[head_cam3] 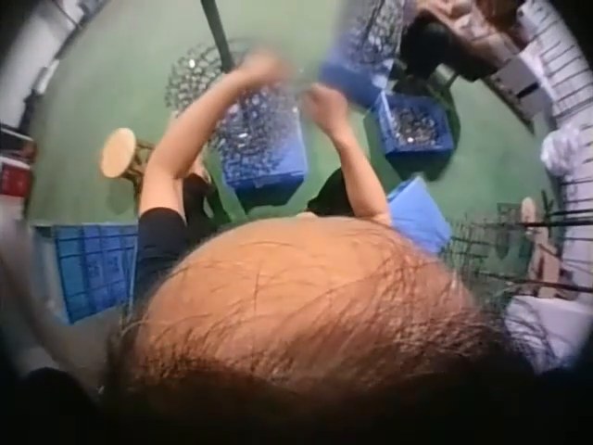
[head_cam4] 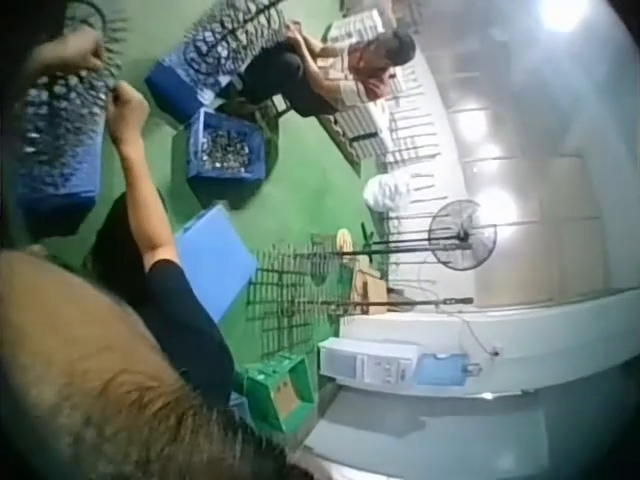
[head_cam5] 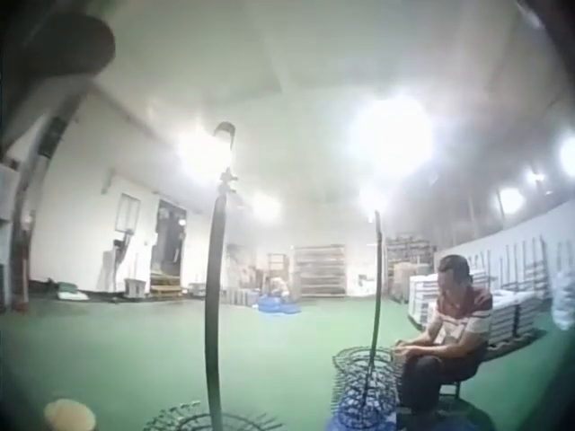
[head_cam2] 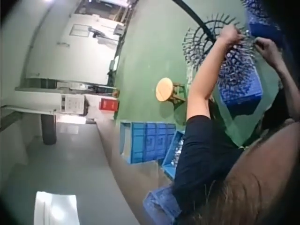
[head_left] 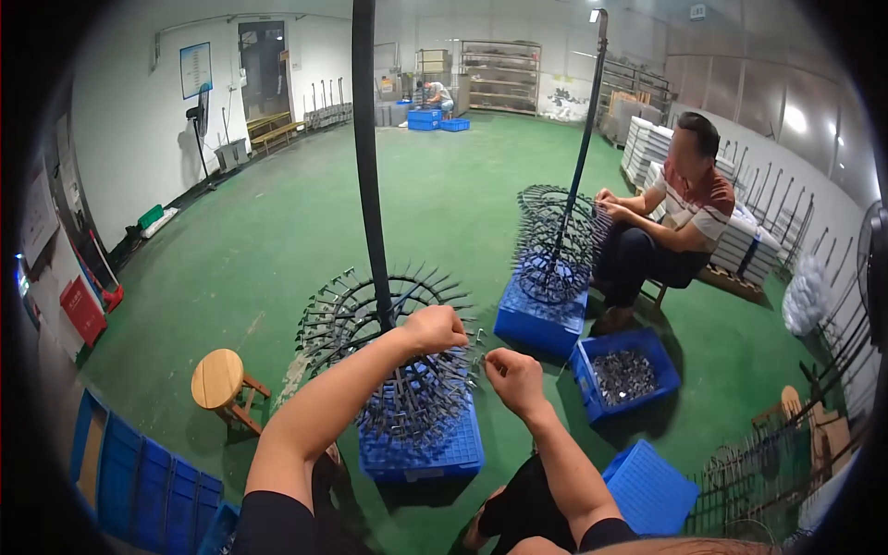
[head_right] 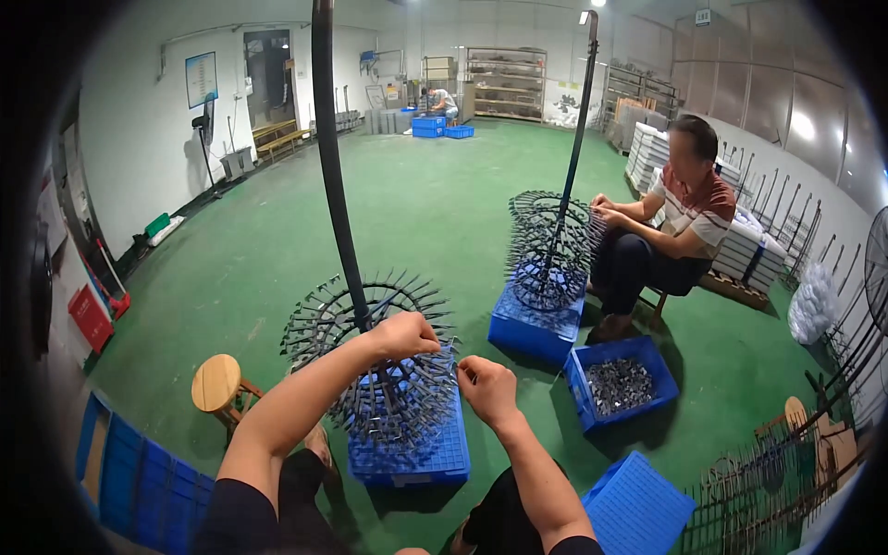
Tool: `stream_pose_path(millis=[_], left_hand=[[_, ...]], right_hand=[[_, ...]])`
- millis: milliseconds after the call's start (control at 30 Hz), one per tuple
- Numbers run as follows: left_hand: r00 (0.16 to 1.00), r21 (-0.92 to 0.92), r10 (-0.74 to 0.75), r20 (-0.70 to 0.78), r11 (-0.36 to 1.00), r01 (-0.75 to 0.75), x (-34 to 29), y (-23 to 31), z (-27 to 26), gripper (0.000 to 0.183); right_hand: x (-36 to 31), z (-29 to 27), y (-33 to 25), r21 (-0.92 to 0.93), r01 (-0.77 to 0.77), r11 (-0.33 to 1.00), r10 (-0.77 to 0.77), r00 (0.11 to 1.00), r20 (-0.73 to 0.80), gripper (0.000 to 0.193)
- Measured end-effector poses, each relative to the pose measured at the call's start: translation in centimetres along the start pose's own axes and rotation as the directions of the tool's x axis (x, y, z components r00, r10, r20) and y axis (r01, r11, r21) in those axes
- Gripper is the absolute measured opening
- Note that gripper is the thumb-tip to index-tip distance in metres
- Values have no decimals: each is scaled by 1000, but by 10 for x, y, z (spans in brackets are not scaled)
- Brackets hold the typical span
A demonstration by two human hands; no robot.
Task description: Assembling small metal components onto a circular metal rack.
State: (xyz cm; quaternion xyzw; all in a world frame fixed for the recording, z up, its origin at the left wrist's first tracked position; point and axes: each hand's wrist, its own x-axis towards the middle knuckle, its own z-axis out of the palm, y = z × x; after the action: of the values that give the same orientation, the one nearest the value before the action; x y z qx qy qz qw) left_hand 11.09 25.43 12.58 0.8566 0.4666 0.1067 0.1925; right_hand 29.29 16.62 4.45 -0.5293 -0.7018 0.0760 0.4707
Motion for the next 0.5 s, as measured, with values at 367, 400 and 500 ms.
stream_pose_path(millis=[367,400,500], left_hand=[[970,-104,-75,231,989,101,22,-6,6,19],[970,-106,-76,229,989,102,22,-7,6,19],[967,-177,-59,247,979,105,23,-11,9,18]], right_hand=[[7,18,13,-67,-6,998,3,999,-39,6],[7,19,13,-68,-4,998,1,999,-37,6],[8,21,14,-102,39,994,-45,997,-57,5]])
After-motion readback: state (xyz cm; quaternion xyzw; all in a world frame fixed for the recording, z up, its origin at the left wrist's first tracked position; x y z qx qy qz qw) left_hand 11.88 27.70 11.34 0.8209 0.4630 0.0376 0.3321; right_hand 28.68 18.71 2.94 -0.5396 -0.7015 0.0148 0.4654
